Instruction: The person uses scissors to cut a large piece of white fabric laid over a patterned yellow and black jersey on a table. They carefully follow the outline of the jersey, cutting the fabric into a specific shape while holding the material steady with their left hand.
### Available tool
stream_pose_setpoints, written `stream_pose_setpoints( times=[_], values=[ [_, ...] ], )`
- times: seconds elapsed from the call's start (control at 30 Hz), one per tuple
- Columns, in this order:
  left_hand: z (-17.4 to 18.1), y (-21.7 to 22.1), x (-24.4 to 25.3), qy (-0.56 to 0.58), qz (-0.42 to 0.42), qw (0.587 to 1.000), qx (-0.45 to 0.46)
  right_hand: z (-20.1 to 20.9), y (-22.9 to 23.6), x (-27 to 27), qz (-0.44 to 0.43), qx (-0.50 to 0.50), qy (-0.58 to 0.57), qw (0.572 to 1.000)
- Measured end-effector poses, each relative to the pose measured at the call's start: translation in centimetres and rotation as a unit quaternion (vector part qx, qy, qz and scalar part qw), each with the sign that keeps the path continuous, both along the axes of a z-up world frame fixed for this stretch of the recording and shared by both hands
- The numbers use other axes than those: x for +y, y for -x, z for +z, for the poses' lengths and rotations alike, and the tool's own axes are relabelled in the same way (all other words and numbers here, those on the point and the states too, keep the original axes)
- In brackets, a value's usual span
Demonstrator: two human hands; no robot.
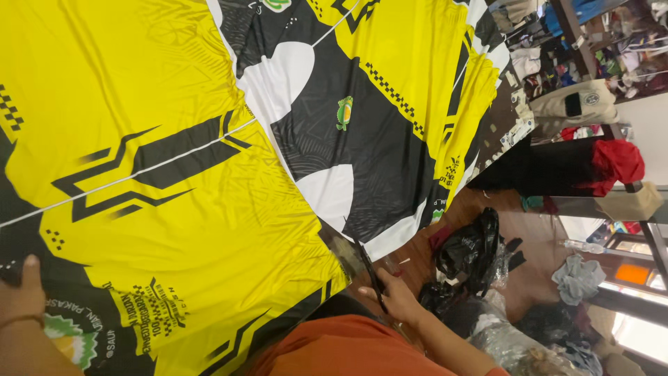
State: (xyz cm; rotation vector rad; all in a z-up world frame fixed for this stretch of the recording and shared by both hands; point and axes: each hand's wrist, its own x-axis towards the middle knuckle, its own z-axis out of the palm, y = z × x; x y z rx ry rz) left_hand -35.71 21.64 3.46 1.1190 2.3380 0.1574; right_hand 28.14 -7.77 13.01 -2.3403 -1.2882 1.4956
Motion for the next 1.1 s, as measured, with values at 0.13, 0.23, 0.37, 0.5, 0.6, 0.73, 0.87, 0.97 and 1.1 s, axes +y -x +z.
stream_pose_setpoints(
  times=[0.13, 0.23, 0.37, 0.5, 0.6, 0.73, 0.87, 0.97, 1.1],
  values=[
    [4.1, -3.4, -4.0, -0.008, -0.029, 0.993, 0.115, -1.4, 1.9, 0.7, 0.078, -0.056, -0.127, 0.987],
    [4.3, -3.3, -6.6, 0.103, -0.028, 0.973, 0.205, -0.1, 5.7, 4.3, 0.221, 0.011, -0.299, 0.928],
    [4.9, -1.7, -8.8, 0.053, -0.015, 0.987, 0.148, -1.1, 8.8, 5.4, 0.231, -0.006, -0.222, 0.947],
    [6.2, -2.2, -10.2, -0.007, -0.020, 0.993, 0.115, 0.1, 8.4, 2.0, 0.201, 0.093, -0.176, 0.959],
    [7.6, -5.9, -11.8, -0.167, -0.129, 0.970, 0.119, 3.3, 7.9, 1.1, 0.104, 0.144, -0.020, 0.984],
    [6.1, -17.0, -12.7, -0.232, -0.350, 0.890, 0.180, 1.7, 4.7, -0.6, 0.021, 0.065, 0.019, 0.997],
    [6.3, -28.8, -16.9, -0.174, -0.541, 0.823, -0.001, 4.9, 2.5, 1.6, -0.057, 0.075, 0.083, 0.992],
    [6.6, -31.8, -18.5, -0.015, -0.614, 0.788, 0.045, 3.4, 0.3, 3.1, -0.005, 0.074, 0.104, 0.992],
    [7.5, -32.1, -19.7, 0.083, -0.631, 0.768, 0.066, 3.9, 0.4, 6.9, 0.033, 0.079, 0.088, 0.992]
  ],
)
